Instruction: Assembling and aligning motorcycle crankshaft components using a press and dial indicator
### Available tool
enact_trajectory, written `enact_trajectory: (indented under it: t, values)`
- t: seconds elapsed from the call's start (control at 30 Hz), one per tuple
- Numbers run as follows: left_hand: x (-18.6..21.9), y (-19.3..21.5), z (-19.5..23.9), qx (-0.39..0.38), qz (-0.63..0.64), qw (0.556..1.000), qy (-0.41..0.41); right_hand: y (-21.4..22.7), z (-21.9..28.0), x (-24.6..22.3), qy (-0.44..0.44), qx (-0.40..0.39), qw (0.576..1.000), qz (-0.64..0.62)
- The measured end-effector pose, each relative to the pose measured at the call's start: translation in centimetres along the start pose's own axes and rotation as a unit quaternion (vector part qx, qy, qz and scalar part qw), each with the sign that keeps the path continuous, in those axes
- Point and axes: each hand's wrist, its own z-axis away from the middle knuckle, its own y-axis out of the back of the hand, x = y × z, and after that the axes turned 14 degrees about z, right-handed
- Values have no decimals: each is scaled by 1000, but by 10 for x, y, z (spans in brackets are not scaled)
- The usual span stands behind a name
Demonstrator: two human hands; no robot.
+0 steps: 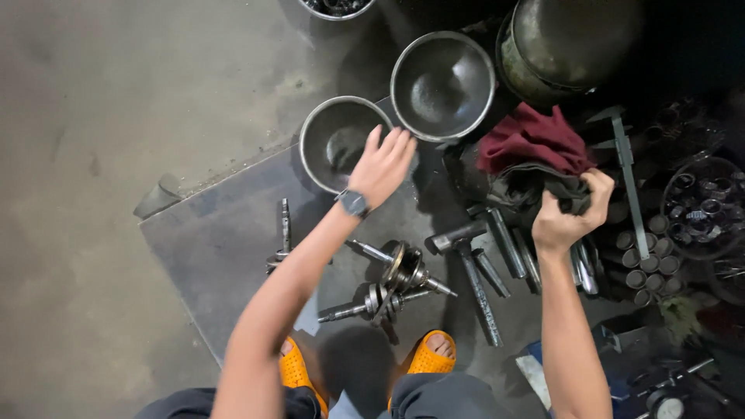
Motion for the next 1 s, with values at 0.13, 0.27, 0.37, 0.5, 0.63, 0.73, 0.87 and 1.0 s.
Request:
enact_trajectory:
  t: [0.13, 0.27, 0.37, 0.5, 0.63, 0.73, 0.87, 1.0]
  values:
    - [-4, -107, -23, 32, 5, 999, 3, -3, 6, 19, -15, 6, 1000, 9]
    - [-4, -150, -21, 3, 6, 1000, -17, -2, 0, 9, -31, 8, 999, -5]
    - [-6, -156, -18, -14, 13, 998, -62, -4, 0, 11, -32, 9, 999, -7]
    - [-9, -136, -32, 19, -7, 992, -126, -6, 5, 19, -27, 14, 1000, -4]
    - [-17, -116, -48, 56, 15, 991, -123, -6, 2, 17, -19, 10, 1000, -2]
    - [-20, -102, -51, 52, 18, 992, -111, -7, 2, 18, -19, 20, 1000, -9]
    - [-38, -29, -61, 26, -17, 999, -29, -4, 4, 13, -13, 4, 1000, 6]
    - [-92, 69, -48, 230, 340, 901, 141, -4, 0, -2, -8, 8, 1000, -2]
